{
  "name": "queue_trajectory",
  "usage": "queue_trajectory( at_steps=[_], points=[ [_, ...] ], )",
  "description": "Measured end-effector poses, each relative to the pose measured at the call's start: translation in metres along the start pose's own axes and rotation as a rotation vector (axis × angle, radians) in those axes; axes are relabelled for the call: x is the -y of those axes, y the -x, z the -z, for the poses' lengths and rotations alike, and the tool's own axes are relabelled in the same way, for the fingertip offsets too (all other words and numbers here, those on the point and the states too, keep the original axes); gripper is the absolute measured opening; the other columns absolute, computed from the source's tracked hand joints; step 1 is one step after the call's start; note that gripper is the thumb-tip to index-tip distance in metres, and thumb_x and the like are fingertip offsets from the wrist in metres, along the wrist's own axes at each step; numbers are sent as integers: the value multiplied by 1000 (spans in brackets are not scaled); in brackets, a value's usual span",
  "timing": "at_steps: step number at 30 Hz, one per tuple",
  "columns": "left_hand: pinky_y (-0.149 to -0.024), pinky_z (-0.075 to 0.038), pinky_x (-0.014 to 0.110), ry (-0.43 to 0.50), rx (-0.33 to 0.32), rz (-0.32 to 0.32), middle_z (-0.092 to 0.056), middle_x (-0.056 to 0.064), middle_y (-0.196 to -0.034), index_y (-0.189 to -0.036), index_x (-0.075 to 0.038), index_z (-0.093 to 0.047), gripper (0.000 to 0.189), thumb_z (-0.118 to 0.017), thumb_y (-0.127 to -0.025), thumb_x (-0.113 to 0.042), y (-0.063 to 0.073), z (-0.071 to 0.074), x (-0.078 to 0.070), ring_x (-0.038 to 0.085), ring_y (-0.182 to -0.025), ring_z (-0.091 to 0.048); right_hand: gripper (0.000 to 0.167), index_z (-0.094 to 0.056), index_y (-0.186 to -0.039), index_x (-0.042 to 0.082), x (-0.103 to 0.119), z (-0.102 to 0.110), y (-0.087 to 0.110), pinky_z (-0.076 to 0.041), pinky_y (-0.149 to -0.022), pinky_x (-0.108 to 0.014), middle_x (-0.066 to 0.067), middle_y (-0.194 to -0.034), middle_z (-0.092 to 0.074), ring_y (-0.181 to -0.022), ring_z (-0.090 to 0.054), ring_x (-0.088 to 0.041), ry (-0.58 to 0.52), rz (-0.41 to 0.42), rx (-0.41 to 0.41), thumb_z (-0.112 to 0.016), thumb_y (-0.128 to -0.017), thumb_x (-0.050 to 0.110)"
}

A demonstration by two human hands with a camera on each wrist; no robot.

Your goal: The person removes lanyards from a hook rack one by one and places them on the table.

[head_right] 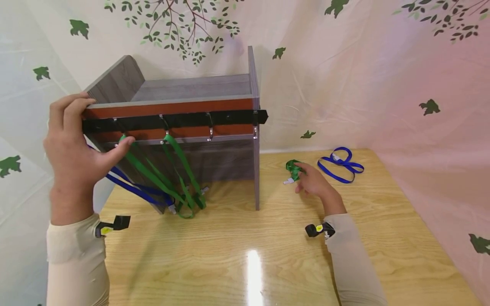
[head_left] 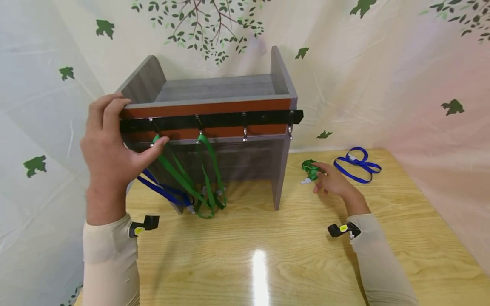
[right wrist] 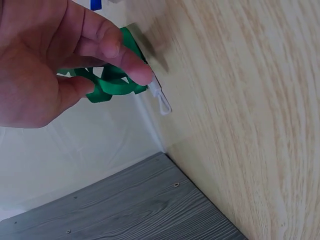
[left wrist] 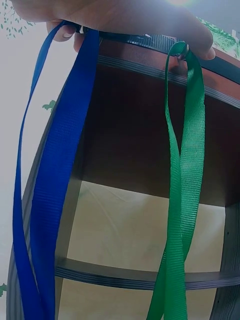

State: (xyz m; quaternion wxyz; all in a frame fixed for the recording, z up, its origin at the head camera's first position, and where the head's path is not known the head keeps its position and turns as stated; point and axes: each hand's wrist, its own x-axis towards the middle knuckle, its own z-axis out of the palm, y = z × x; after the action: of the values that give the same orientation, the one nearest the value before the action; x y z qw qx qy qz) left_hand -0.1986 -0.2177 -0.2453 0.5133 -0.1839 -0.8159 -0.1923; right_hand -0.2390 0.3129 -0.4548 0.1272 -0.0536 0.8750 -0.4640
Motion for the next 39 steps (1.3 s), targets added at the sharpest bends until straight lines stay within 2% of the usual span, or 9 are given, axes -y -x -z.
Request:
queue_trajectory(
  at_steps=[3, 6, 14, 17, 21, 24, 30, 33, 39],
  points=[
    [-62, -38, 57, -1, 1, -1, -60, 17, -146, -140, -6, -59, 93, -65, -80, -77, 0, 0, 0, 37, -125, -63, 54, -19, -167, -2, 2, 1, 2, -54, -56, -35, -40, -133, -58, -82, -77, -28, 2, 19, -33, -29, -115, 11],
    [-62, -39, 57, -3, 2, -2, -60, 17, -145, -140, -6, -59, 93, -65, -80, -77, 0, 0, 0, 37, -125, -63, 54, -21, -167, -1, 4, 3, 4, -54, -56, -36, -40, -143, -51, -84, -77, -29, 19, 21, -49, -28, -115, 11],
    [-62, -37, 56, -6, 7, -3, -60, 17, -146, -141, -6, -59, 94, -65, -80, -77, 0, 0, 1, 38, -123, -63, 50, -32, -163, -1, 15, 5, 9, -56, -58, -39, -38, -132, -61, -86, -77, -35, 91, 12, -69, -31, -114, 11],
    [-62, -37, 57, -6, 8, 1, -60, 17, -146, -141, -6, -59, 93, -65, -80, -76, 0, 0, 1, 38, -123, -64, 50, -39, -160, -1, 19, 6, 11, -52, -54, -36, -37, -136, -60, -79, -74, -33, 132, -13, -51, -27, -113, 9],
    [-62, -38, 57, -6, 9, 3, -60, 17, -146, -141, -7, -58, 93, -65, -80, -76, 0, 1, 1, 37, -124, -64, 56, -44, -157, -2, 20, 5, 10, -42, -50, -27, -32, -117, -70, -59, -56, -18, 184, -54, 13, -23, -105, 0],
    [-63, -38, 57, -4, 6, 2, -60, 17, -146, -141, -7, -59, 93, -65, -80, -77, 0, 0, 0, 37, -124, -63, 59, -43, -156, -5, 18, 4, 8, -42, -51, -26, -23, -90, -74, -53, -44, -11, 229, -61, 51, -25, -100, -5],
    [-61, -36, 56, 1, 4, -1, -60, 17, -145, -140, -6, -59, 94, -64, -79, -77, 0, 0, 0, 37, -124, -64, 58, -42, -155, -10, 17, -1, 7, -42, -53, -28, -17, -81, -73, -49, -40, -9, 291, -57, 64, -28, -99, -4],
    [-61, -36, 55, 4, 3, -1, -60, 17, -145, -140, -7, -59, 94, -65, -79, -77, 0, -1, 0, 37, -122, -64, 58, -42, -156, -9, 18, 0, 9, -43, -53, -29, -19, -86, -74, -53, -46, -11, 304, -62, 57, -30, -99, -5],
    [-60, -34, 55, 3, 0, 4, -60, 16, -145, -140, -7, -59, 93, -65, -79, -77, 0, 0, 0, 38, -120, -65, 57, -48, -152, -8, 26, 6, 14, -42, -61, -32, -35, -125, -69, -77, -57, -25, 361, -21, 10, -42, -95, -10]
  ],
)
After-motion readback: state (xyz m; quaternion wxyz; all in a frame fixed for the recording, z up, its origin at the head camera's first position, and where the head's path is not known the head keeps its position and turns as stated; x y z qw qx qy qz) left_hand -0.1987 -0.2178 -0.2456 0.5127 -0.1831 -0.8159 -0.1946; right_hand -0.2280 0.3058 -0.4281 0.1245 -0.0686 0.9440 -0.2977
